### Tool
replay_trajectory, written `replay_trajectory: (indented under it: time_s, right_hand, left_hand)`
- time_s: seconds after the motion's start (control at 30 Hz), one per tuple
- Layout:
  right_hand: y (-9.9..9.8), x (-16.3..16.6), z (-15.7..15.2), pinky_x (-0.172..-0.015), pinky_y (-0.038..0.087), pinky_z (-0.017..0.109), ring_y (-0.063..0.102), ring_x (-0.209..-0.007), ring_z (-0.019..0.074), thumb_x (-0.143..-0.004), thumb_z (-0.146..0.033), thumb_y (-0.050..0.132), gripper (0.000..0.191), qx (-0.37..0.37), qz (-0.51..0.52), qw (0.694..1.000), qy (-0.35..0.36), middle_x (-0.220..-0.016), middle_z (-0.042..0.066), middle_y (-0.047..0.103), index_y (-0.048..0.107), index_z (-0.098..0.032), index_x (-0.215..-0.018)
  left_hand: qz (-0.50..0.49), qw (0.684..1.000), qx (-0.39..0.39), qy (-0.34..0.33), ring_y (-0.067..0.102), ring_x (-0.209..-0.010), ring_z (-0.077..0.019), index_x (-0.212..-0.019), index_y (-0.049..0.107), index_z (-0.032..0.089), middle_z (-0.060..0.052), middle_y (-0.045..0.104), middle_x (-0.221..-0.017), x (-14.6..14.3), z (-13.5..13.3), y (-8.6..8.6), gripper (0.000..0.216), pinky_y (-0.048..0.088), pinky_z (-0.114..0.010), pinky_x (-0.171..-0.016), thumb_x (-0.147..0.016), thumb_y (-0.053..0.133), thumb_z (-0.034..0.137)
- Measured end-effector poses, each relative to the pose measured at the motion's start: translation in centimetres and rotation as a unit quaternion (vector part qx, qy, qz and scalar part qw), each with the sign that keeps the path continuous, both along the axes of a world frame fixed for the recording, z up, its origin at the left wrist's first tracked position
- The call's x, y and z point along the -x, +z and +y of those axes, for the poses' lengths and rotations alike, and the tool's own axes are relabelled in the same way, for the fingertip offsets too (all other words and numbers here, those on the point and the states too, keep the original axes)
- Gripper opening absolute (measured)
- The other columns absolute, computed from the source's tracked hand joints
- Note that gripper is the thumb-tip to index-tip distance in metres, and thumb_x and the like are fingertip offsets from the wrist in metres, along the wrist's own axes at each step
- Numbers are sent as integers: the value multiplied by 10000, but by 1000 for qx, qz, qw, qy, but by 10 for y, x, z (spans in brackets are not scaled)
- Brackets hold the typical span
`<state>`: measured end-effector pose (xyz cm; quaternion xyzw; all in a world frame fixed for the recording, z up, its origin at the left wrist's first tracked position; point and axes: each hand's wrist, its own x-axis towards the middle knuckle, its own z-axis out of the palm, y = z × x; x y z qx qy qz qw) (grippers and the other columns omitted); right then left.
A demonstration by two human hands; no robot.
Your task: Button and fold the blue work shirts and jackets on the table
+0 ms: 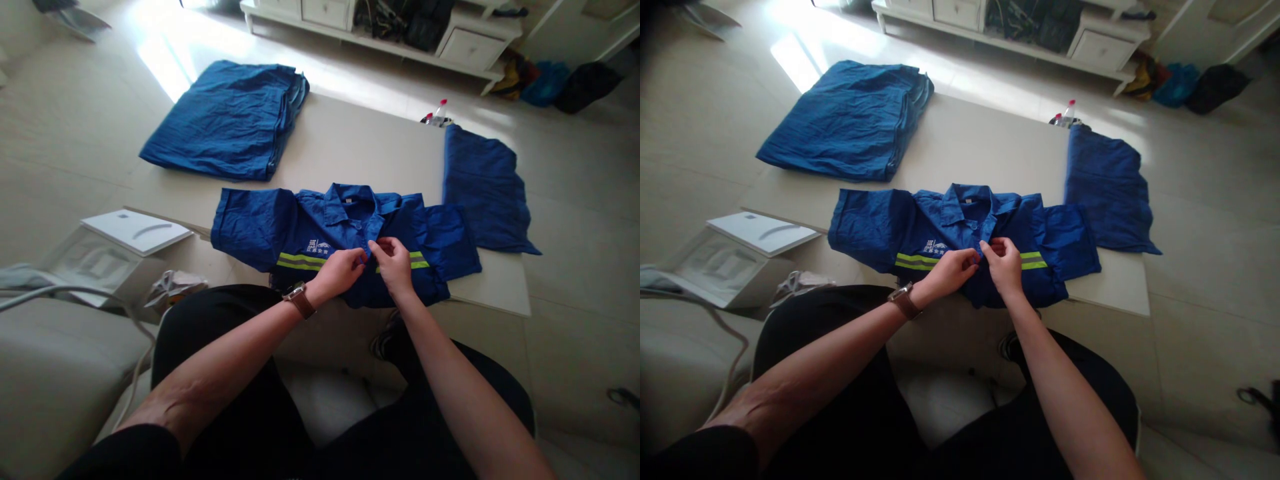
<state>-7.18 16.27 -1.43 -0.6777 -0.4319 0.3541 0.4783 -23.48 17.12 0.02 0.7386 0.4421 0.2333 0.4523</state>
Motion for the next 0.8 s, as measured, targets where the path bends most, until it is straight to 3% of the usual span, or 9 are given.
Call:
replay_trajectory:
  time_s: [0.13,0.2,0.3,0.4,0.5,0.63,0.8]
  right_hand:
    - [-4,-2,0,-740,553,365,675,-746,219,-773,-490,750,324,-19,-22,1000,3,-825,71,733,668,-193,-872]
    - [-7,-2,0,-733,549,366,671,-727,221,-776,-457,726,275,-23,-26,999,-2,-800,65,731,669,-197,-848]
    - [-5,1,-2,-732,546,366,670,-723,223,-775,-424,719,243,-32,-27,999,2,-804,67,733,682,-195,-850]
    - [0,5,-6,-717,538,361,660,-698,218,-784,-412,717,226,-36,-43,998,12,-798,67,731,689,-195,-840]
    - [4,8,-9,-696,530,346,656,-683,210,-787,-415,710,227,-31,-54,998,17,-785,59,730,691,-195,-837]
    - [4,9,-11,-666,524,333,653,-673,208,-772,-437,710,263,-24,-49,998,11,-773,59,730,697,-185,-846]
    - [5,8,-13,-666,524,333,644,-664,204,-793,-432,695,257,-21,-65,997,24,-796,70,739,708,-184,-858]
  left_hand:
    - [38,997,-11,-67,621,-661,-150,-933,720,209,-2,707,-753,0,-4,4,135,413,-251,-623,-870,632,128]
    - [53,996,-13,-64,632,-685,-161,-884,712,209,-12,716,-781,0,-2,5,82,428,-263,-638,-876,645,160]
    - [56,998,-36,10,658,-795,-186,-962,699,190,-46,723,-891,1,5,4,84,485,-287,-725,-910,633,192]
    - [70,992,-65,86,670,-973,-217,-1239,642,160,-107,691,-1120,1,12,0,297,523,-321,-858,-947,609,204]
    - [112,987,-53,105,668,-1047,-242,-1389,581,156,-151,627,-1256,1,16,-7,413,534,-349,-914,-987,576,248]
    - [117,988,-25,94,662,-1045,-240,-1338,636,157,-142,634,-1211,0,20,-15,353,533,-350,-933,-1003,553,228]
    - [41,990,-13,133,654,-904,-192,-1182,685,187,-65,696,-1014,-3,24,-15,251,528,-302,-842,-936,639,162]
